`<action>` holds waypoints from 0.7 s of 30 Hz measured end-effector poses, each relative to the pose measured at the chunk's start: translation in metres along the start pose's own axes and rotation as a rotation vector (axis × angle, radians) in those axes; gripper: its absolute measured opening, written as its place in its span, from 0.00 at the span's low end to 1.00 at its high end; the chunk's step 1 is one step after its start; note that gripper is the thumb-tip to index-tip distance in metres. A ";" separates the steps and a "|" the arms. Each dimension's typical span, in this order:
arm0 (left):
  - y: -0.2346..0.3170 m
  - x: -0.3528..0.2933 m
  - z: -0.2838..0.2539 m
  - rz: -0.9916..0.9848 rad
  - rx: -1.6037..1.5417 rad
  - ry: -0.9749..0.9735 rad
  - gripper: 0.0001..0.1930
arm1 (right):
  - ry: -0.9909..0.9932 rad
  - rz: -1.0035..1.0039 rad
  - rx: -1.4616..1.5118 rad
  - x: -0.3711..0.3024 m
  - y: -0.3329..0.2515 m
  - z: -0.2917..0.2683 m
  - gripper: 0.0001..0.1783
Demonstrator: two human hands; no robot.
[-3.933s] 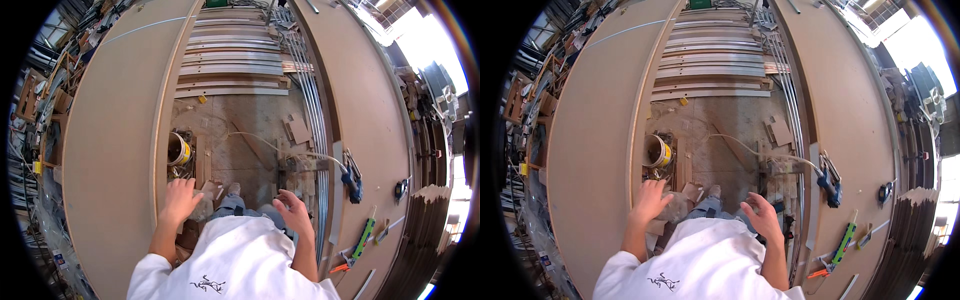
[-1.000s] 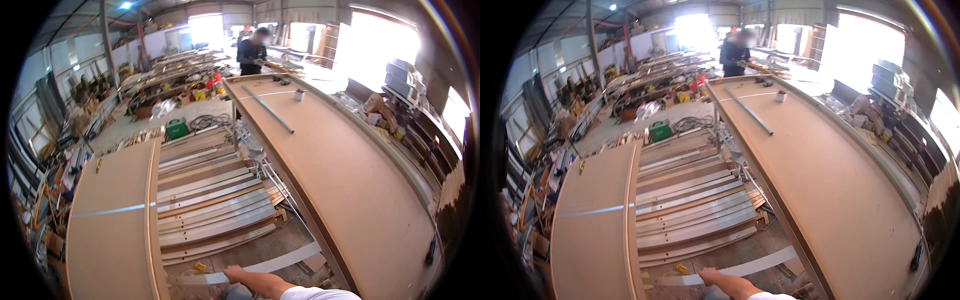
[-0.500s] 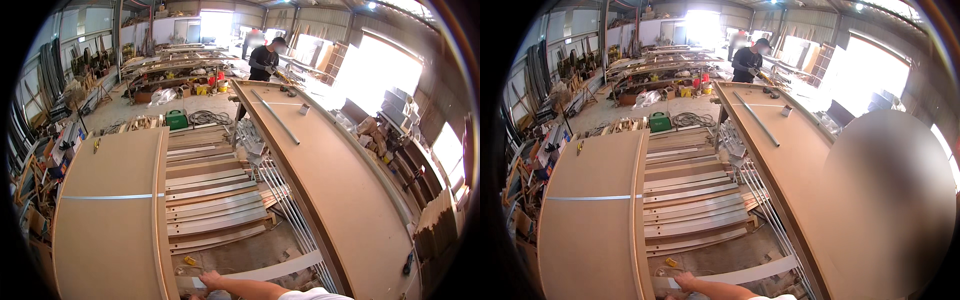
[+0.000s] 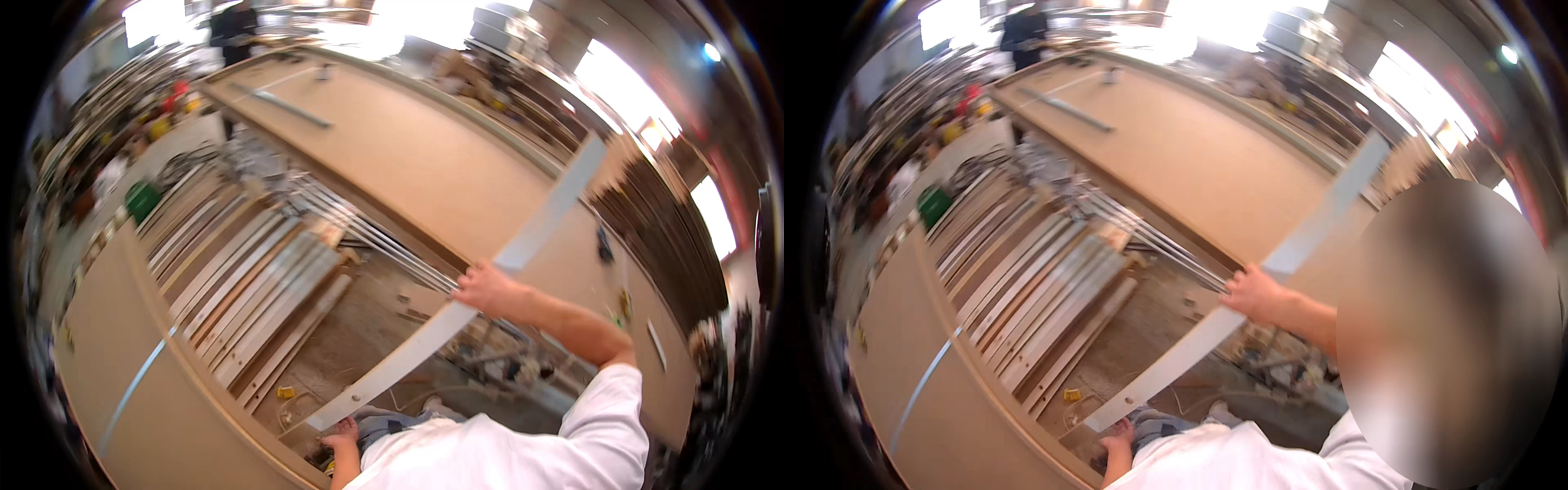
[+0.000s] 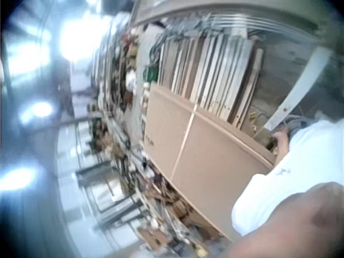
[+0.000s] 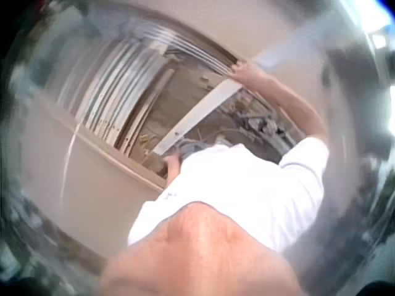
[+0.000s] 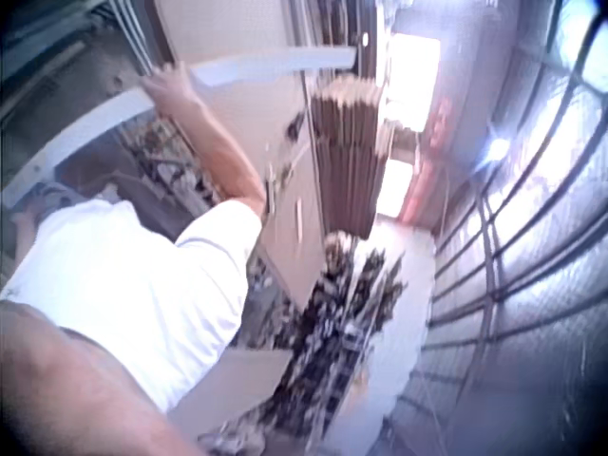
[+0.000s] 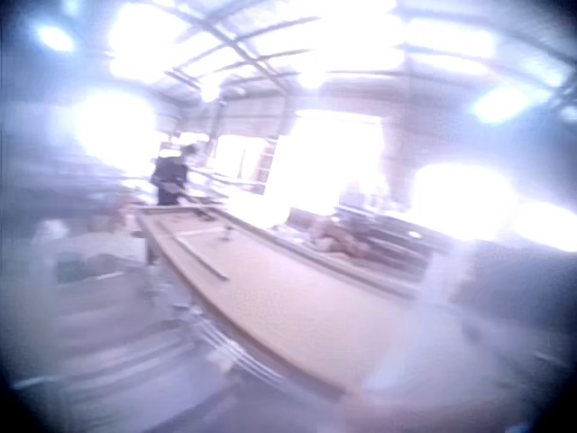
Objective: The person assembles a large wooden panel by applying adhesive to its edges and attaching thin wooden strips. They use a nail gun to secure the strips in place. The person handles the panel and strips, applying glue and fastening them together.
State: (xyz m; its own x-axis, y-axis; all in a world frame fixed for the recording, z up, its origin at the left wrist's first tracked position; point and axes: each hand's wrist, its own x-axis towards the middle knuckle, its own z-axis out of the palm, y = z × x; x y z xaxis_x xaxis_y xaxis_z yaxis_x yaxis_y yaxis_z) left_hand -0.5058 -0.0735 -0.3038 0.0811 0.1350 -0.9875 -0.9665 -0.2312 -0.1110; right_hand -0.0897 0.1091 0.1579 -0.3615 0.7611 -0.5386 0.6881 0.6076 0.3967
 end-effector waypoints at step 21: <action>-0.320 -0.237 -0.139 -0.003 0.975 -0.482 0.44 | 0.464 1.071 0.366 -0.651 -0.066 0.264 0.45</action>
State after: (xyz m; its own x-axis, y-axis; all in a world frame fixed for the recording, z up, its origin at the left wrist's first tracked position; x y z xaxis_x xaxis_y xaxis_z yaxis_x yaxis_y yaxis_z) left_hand -0.1815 -0.1655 -0.0494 0.1850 0.5471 -0.8163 -0.7610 0.6054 0.2333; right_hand 0.2666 -0.4864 0.2865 0.3574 0.8917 0.2778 0.8850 -0.4184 0.2041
